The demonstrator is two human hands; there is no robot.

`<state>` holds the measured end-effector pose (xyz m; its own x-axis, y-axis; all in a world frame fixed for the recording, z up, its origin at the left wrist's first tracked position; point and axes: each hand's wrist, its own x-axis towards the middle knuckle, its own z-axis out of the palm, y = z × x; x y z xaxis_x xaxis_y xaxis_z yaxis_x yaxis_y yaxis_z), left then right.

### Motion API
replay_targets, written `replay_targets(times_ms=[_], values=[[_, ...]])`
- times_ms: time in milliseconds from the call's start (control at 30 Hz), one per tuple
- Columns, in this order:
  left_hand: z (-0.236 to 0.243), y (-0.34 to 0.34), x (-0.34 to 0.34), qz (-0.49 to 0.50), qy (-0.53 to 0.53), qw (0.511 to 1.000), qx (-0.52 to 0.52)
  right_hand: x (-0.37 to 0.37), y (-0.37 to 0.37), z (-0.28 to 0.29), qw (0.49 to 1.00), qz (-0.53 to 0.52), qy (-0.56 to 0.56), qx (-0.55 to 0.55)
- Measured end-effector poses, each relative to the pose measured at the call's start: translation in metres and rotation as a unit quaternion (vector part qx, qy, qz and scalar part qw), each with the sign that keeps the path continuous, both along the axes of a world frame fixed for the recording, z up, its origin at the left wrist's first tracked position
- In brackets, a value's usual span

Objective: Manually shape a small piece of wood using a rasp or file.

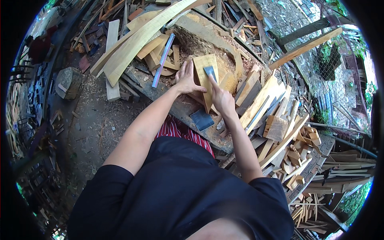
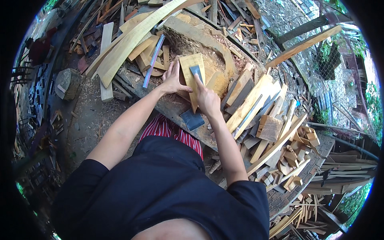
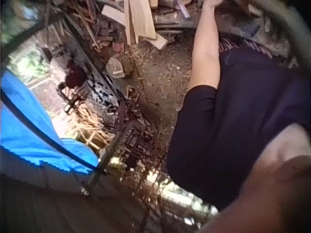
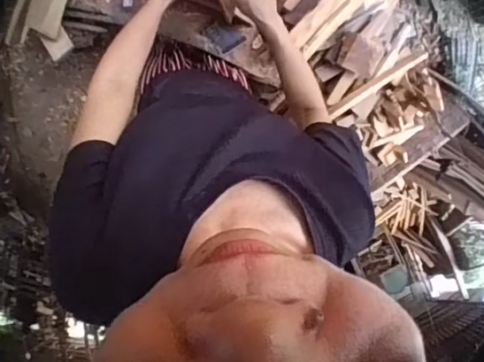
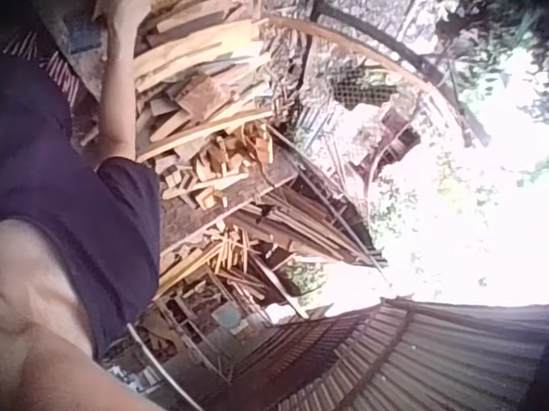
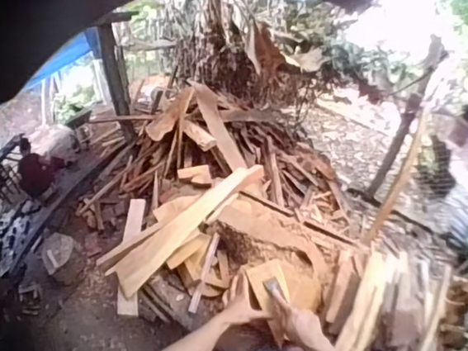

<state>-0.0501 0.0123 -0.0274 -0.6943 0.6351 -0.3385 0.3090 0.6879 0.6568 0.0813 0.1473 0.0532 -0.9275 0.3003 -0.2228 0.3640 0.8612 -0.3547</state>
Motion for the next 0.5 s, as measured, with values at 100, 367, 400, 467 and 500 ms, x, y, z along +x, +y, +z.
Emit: replay_targets(times_ms=[100,367,400,467,500], values=[[0.000,0.008,0.001,-0.012,-0.001,1.000,0.008,-0.034,0.014,-0.015,0.999,-0.031,0.041,0.005],[-0.004,0.006,0.010,0.052,0.029,0.998,0.003,0.038,0.003,0.002,0.999,-0.014,0.039,-0.009],[-0.005,0.005,0.009,0.052,0.027,0.998,0.001,0.032,0.005,0.000,0.999,-0.015,0.037,-0.011],[-0.009,0.009,0.007,0.048,0.023,0.999,-0.007,0.005,0.012,0.004,1.000,-0.016,0.017,0.019],[-0.010,0.011,0.007,0.048,0.021,0.999,0.000,-0.009,0.017,0.001,0.999,-0.020,0.024,0.020]])
